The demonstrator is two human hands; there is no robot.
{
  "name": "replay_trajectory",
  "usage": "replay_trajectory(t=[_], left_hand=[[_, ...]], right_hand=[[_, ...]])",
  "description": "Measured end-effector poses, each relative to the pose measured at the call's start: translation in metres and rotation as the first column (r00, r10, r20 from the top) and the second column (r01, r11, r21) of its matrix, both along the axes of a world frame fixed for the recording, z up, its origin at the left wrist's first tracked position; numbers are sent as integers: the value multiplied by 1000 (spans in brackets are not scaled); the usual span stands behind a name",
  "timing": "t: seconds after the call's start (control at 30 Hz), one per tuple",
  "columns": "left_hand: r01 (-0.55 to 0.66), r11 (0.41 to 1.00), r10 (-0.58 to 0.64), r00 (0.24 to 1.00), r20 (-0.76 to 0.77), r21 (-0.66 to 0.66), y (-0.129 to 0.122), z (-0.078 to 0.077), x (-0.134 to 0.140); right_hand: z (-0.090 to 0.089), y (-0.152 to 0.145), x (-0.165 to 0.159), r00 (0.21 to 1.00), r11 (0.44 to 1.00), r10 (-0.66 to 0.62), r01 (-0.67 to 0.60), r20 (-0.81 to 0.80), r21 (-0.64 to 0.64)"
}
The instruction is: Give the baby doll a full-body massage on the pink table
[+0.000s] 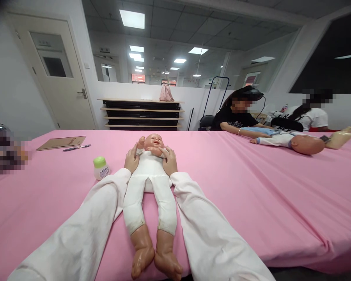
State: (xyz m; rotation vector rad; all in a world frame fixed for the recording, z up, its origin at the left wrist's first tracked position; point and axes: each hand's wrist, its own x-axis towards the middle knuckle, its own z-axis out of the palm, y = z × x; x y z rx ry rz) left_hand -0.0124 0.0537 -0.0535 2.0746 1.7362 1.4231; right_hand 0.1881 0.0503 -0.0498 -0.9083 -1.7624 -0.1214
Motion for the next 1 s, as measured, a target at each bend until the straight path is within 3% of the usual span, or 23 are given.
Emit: replay_trajectory(t=[0.07,0.17,0.27,0.4,0.5,0.7,0.87,1.0], left_hand=[[-35,999,35,992,122,-1,-1,-1,1],[-97,995,96,959,268,-12,-4,-1,3],[-211,968,249,869,428,-136,-2,-5,3],[-256,931,362,746,560,-261,6,-14,-1],[-233,934,351,741,572,-271,6,-14,-2],[-278,955,290,811,508,-101,-12,6,6],[-183,983,172,931,323,6,-15,13,16],[-132,991,132,990,47,-1,-16,13,18]], right_hand=[[-11,11,5,978,996,-83,75,-190,-50],[-23,28,17,886,985,-171,138,-431,-106],[-29,37,30,767,971,-221,232,-602,-60],[-31,39,41,675,952,-244,302,-696,-41],[-31,38,41,670,969,-216,237,-710,-71],[-10,19,21,788,969,-221,245,-575,-36],[11,-5,3,957,1000,-7,15,-288,24],[17,-11,0,989,988,146,-146,2,53]])
